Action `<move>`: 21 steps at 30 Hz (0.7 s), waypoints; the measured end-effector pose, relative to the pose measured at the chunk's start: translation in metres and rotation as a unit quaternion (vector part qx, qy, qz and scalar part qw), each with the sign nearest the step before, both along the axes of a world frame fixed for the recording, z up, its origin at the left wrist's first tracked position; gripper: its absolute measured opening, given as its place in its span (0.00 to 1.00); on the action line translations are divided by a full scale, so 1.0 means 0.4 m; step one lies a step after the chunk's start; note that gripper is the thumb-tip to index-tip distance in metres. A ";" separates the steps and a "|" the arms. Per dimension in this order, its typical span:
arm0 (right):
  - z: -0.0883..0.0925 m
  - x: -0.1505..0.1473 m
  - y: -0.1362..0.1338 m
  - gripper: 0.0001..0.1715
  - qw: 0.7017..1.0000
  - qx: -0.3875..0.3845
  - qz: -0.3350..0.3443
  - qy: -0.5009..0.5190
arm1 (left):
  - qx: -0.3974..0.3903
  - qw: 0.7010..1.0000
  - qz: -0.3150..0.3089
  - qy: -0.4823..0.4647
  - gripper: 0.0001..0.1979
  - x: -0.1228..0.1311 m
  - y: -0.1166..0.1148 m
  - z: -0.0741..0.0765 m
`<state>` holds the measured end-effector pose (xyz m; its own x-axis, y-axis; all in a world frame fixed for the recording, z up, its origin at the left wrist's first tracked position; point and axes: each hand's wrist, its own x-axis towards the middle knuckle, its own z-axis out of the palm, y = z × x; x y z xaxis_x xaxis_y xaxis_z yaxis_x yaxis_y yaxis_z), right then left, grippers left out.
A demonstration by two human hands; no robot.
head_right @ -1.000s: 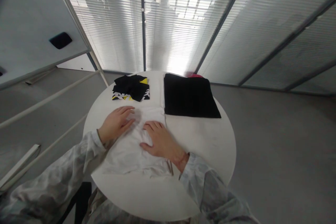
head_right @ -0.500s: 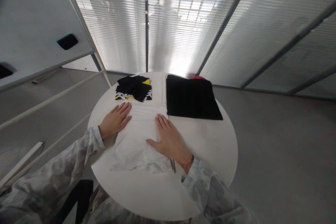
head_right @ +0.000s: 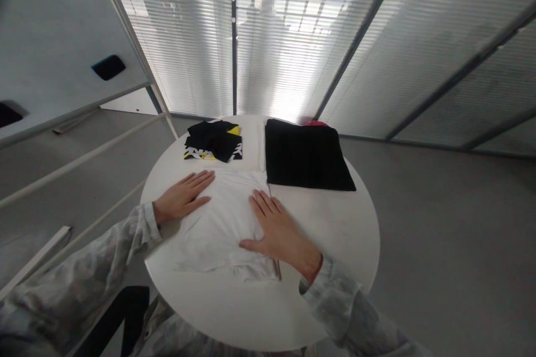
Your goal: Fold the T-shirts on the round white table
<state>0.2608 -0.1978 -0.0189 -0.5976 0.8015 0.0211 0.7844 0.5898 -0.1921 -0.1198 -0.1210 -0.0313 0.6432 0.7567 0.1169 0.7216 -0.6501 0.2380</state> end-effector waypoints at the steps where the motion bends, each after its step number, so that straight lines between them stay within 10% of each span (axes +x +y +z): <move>1: 0.012 -0.005 -0.001 0.71 1.000 0.000 -0.001 0.000 | -0.002 1.000 0.004 0.002 0.39 -0.004 0.010 0.000; 7: 0.087 -0.130 -0.028 0.54 0.992 0.007 0.111 0.059 | -0.018 1.000 0.002 -0.012 0.35 0.002 0.050 -0.004; 12: 0.063 -0.212 -0.084 0.47 0.976 -0.017 0.204 0.071 | -0.024 1.000 -0.003 -0.006 0.34 -0.002 0.066 -0.006; 17: 0.075 -0.237 -0.114 0.36 0.978 -0.010 0.196 0.070 | -0.022 1.000 0.001 0.001 0.35 -0.003 0.074 -0.001; 21: 0.081 -0.308 -0.116 0.47 0.980 0.007 0.176 0.092 | -0.021 1.000 0.002 -0.002 0.35 -0.005 0.075 0.000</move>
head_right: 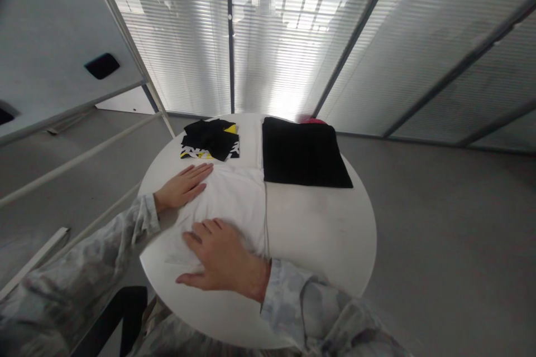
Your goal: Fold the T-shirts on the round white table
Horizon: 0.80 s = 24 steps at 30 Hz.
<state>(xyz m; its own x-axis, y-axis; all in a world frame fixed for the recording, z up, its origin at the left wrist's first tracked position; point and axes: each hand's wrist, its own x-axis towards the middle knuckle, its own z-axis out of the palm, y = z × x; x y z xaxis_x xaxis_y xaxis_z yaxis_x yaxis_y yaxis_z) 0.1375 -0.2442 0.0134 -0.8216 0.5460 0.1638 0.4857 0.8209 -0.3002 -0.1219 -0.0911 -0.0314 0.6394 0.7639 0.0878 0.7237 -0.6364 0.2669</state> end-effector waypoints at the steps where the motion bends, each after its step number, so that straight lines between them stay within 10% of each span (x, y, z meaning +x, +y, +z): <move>1: -0.006 -0.022 -0.001 0.44 1.000 0.011 0.001 0.000 | 0.000 1.000 -0.001 0.000 0.35 0.000 0.000 0.000; 7: -0.050 -0.090 -0.017 0.10 0.993 0.096 0.068 -0.014 | 0.008 1.000 -0.007 -0.007 0.34 0.001 0.001 -0.002; 24: 0.013 -0.063 -0.028 0.24 0.982 0.000 0.180 0.063 | 0.005 1.000 -0.001 -0.004 0.35 0.003 0.000 -0.005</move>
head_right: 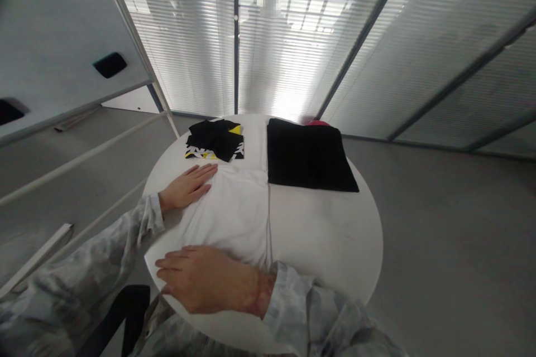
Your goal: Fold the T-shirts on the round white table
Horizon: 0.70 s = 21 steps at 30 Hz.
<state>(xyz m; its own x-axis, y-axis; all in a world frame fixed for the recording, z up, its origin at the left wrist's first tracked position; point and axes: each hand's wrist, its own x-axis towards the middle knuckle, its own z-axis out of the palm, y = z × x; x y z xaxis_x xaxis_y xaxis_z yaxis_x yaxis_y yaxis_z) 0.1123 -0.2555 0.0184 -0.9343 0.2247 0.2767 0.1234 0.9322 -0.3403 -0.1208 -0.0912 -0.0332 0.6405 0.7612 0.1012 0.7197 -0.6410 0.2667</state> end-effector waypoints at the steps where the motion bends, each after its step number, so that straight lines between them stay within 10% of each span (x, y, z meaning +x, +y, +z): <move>1: 0.012 0.014 0.019 0.24 1.000 -0.017 -0.012 0.007 | 0.002 1.000 -0.002 0.001 0.37 -0.001 0.000 0.000; 8: -0.059 0.153 0.221 0.41 0.938 -0.023 -0.345 -0.032 | 0.011 1.000 -0.012 0.002 0.50 -0.001 -0.004 0.005; 21: -0.146 0.226 0.277 0.57 0.868 0.007 -0.495 -0.036 | 0.016 1.000 0.000 0.008 0.50 -0.008 -0.003 0.004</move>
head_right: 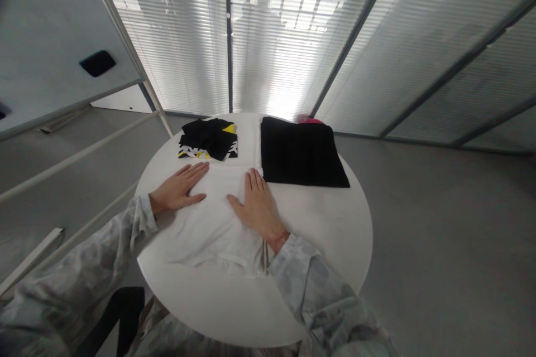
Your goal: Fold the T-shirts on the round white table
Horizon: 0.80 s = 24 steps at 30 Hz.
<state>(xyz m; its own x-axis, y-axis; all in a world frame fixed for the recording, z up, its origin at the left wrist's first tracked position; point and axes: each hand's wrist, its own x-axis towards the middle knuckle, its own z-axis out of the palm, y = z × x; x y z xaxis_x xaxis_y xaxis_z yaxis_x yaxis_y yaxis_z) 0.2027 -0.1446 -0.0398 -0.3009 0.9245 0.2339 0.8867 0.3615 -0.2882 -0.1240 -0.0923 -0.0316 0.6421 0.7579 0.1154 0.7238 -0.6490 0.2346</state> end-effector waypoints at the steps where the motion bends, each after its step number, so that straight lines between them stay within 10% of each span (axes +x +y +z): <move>1: -0.003 0.000 0.000 0.57 1.000 0.003 -0.002 0.002 | 0.001 1.000 0.002 0.000 0.50 0.000 -0.001 0.000; 12: 0.040 0.060 -0.072 0.50 0.994 -0.021 0.097 -0.038 | 0.056 0.996 0.059 -0.028 0.43 0.004 -0.025 0.009; 18: 0.083 0.166 -0.199 0.34 0.948 -0.050 0.314 -0.028 | 0.011 0.981 -0.163 -0.106 0.22 0.008 -0.169 0.055; 24: 0.101 0.222 -0.249 0.47 0.932 -0.111 0.345 -0.024 | -0.043 0.946 -0.301 -0.110 0.42 -0.002 -0.279 0.065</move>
<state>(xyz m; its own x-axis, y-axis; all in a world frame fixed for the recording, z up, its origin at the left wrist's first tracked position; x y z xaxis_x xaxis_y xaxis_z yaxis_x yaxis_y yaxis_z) 0.2915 -0.2441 0.0004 -0.8470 0.5308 0.0298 0.4792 0.7865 -0.3897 -0.1247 -0.2037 -0.0057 0.9281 0.2743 0.2518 0.1558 -0.9002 0.4066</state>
